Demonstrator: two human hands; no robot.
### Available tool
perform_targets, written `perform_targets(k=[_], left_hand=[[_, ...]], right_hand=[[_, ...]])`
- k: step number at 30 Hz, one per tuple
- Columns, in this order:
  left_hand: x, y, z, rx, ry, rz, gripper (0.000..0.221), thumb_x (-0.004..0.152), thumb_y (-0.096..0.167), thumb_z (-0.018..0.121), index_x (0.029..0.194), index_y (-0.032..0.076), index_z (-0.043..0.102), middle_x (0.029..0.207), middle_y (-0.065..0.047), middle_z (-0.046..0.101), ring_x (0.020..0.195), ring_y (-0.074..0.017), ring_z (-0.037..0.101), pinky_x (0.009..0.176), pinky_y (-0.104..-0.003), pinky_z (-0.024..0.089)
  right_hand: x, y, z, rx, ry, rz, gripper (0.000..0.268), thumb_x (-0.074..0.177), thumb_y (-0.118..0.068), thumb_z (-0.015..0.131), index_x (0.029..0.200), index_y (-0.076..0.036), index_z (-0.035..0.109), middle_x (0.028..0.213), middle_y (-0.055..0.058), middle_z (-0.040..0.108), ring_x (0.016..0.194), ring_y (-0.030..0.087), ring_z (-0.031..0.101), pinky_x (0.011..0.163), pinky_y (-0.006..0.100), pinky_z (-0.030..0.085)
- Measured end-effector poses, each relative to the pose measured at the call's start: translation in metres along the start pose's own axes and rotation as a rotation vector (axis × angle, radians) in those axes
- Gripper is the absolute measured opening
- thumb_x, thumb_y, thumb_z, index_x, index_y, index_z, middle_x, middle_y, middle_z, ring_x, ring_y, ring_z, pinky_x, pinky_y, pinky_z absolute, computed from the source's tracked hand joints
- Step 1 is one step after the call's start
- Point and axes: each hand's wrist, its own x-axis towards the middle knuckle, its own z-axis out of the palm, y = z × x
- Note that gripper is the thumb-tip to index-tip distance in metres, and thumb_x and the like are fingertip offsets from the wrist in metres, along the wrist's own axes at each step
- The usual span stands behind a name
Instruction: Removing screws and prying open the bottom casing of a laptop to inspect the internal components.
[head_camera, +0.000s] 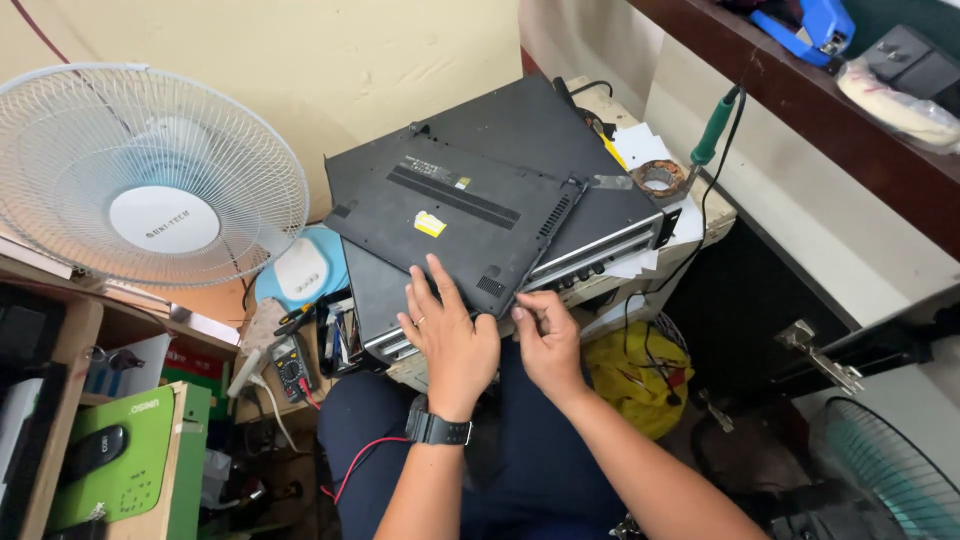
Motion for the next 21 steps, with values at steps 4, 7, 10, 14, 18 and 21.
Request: perform_targets(k=[4, 7, 10, 14, 18, 21], left_hand=[[0.001, -0.004, 0.004, 0.009, 0.015, 0.012, 0.117, 0.086, 0.011, 0.060, 0.190, 0.009, 0.008, 0.191, -0.034, 0.004, 0.172, -0.0633, 0.004, 0.132, -0.080, -0.006], [0.000, -0.005, 0.005, -0.016, 0.045, 0.018, 0.118, 0.086, 0.008, 0.062, 0.190, 0.008, 0.006, 0.189, -0.038, 0.004, 0.171, -0.0658, 0.005, 0.132, -0.079, -0.006], [-0.001, -0.006, 0.005, -0.038, 0.061, 0.026, 0.118, 0.086, 0.009, 0.062, 0.190, 0.007, 0.006, 0.188, -0.040, 0.003, 0.171, -0.0669, 0.005, 0.132, -0.079, -0.006], [0.000, -0.005, 0.004, -0.034, 0.056, 0.016, 0.118, 0.086, 0.010, 0.063, 0.189, 0.006, 0.006, 0.188, -0.040, 0.006, 0.172, -0.0655, 0.006, 0.132, -0.078, -0.006], [-0.001, -0.002, 0.002, -0.063, 0.056, 0.016, 0.115, 0.087, 0.009, 0.062, 0.189, 0.005, 0.009, 0.187, -0.042, 0.010, 0.172, -0.0651, 0.004, 0.132, -0.076, -0.008], [-0.001, -0.002, 0.001, -0.030, 0.056, 0.017, 0.116, 0.086, 0.009, 0.064, 0.189, 0.005, 0.010, 0.186, -0.042, 0.012, 0.172, -0.0653, 0.005, 0.132, -0.077, -0.007]], right_hand=[[-0.002, 0.022, 0.006, 0.098, 0.016, 0.008, 0.016, 0.110, 0.006, 0.071, 0.125, 0.000, 0.076, 0.094, 0.013, 0.084, 0.067, 0.014, 0.073, 0.063, 0.033, 0.063], [-0.002, 0.025, 0.005, 0.142, 0.014, 0.038, 0.017, 0.109, 0.006, 0.073, 0.125, 0.000, 0.076, 0.090, 0.012, 0.085, 0.065, 0.014, 0.074, 0.062, 0.031, 0.062], [-0.001, 0.023, 0.007, 0.140, 0.020, 0.030, 0.016, 0.109, 0.007, 0.074, 0.123, 0.000, 0.077, 0.088, 0.012, 0.085, 0.064, 0.013, 0.074, 0.060, 0.029, 0.061], [-0.001, 0.020, 0.008, 0.143, 0.027, 0.045, 0.016, 0.109, 0.007, 0.074, 0.123, 0.000, 0.076, 0.086, 0.013, 0.085, 0.063, 0.014, 0.073, 0.060, 0.029, 0.061], [-0.001, 0.014, 0.007, 0.121, 0.028, 0.059, 0.016, 0.109, 0.007, 0.075, 0.124, 0.002, 0.077, 0.087, 0.015, 0.086, 0.062, 0.014, 0.072, 0.060, 0.029, 0.060], [-0.001, 0.010, 0.007, 0.088, 0.032, 0.048, 0.017, 0.108, 0.007, 0.075, 0.124, 0.000, 0.078, 0.086, 0.014, 0.085, 0.062, 0.014, 0.073, 0.059, 0.029, 0.061]])
